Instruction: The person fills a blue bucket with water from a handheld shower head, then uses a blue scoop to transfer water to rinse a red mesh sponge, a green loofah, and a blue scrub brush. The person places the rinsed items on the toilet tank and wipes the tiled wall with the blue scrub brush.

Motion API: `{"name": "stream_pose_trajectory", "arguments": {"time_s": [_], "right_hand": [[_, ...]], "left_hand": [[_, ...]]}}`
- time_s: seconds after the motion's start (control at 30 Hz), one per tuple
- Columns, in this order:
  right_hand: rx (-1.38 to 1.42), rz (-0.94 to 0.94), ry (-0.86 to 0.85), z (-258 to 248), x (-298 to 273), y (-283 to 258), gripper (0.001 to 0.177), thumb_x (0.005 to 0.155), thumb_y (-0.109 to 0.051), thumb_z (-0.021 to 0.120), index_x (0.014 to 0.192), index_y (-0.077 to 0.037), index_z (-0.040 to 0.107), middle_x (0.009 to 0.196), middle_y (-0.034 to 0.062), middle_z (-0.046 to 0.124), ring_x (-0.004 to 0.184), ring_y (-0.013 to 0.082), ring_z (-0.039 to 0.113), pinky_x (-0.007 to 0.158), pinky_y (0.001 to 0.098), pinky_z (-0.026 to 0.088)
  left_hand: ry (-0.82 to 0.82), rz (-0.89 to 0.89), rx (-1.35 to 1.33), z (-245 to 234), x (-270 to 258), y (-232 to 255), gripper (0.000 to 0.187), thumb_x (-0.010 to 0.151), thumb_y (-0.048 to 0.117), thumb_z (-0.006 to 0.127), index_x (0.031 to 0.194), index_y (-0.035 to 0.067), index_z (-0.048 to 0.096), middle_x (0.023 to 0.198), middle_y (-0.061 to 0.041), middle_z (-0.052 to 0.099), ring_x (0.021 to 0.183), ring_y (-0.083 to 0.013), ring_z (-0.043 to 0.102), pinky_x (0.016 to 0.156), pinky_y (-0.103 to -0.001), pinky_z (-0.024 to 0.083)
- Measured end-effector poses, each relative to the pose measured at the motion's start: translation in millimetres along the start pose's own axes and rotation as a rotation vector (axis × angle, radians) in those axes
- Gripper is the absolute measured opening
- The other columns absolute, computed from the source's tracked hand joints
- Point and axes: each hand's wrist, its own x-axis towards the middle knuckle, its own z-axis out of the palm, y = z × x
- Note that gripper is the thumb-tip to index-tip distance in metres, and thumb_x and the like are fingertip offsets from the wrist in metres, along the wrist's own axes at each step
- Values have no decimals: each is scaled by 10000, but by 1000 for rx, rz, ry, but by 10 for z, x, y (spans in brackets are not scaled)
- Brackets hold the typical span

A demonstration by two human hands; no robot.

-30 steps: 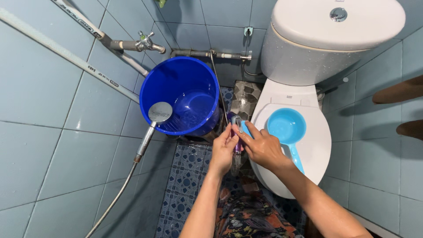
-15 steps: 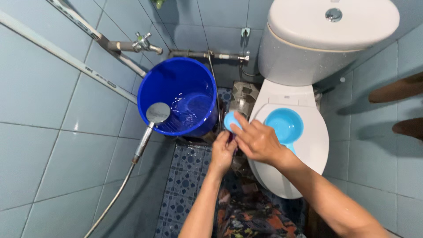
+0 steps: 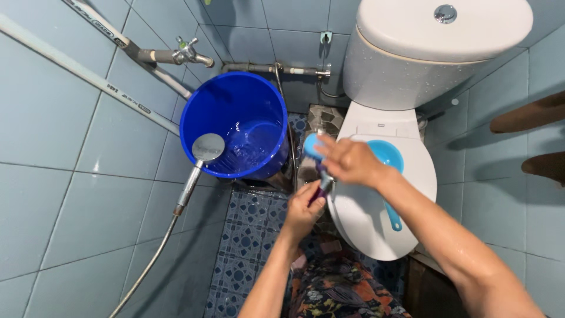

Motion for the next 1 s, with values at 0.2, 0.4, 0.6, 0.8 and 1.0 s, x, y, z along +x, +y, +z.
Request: {"name": "stream_pose_trajectory", "arguments": {"time_s": [0.2,0.4,0.6,0.8,1.0], "right_hand": [[214,68,187,-92,-41,48,379,943,-175,728,1316,-119,688,1375,115,647,920,235,738,755,335,598],[95,-74,10,-70,-8,-205,415,829,-173,765,1238,-108,732,1391,130,663,743,237,677,578,342,547],[126,41,-4,-44,36,-113,428,827,-171,757,1246,-93,722,1396,146,645,816,266,692,689,374,570],[223,46,293,-21,-225,-416,424,905,-64,741,1303,52,648,1425,275,603,1057,395,676,889,429,544],[121,298,577,621,-261,-654,459,974,-14,639,1386,151,524,1454,367,506,1284,530,567,1105,516,462]], "left_hand": [[20,55,39,-153,84,44,424,892,38,685,1308,-20,624,1230,-171,685,1137,-314,659,1001,-354,499],[51,38,109,-121,91,-31,369,886,51,687,1249,-11,662,1167,-170,706,1084,-325,677,962,-366,526],[64,120,137,-71,97,-135,378,877,43,701,1239,-47,643,1168,-182,685,1079,-321,664,957,-376,523],[119,-370,-307,-155,369,-212,405,912,37,673,1312,-8,627,1068,-98,692,896,-193,652,820,-323,544],[234,-328,-998,82,724,-76,341,937,-20,554,1271,-50,613,1120,-80,705,970,-132,672,890,-275,532]]}}
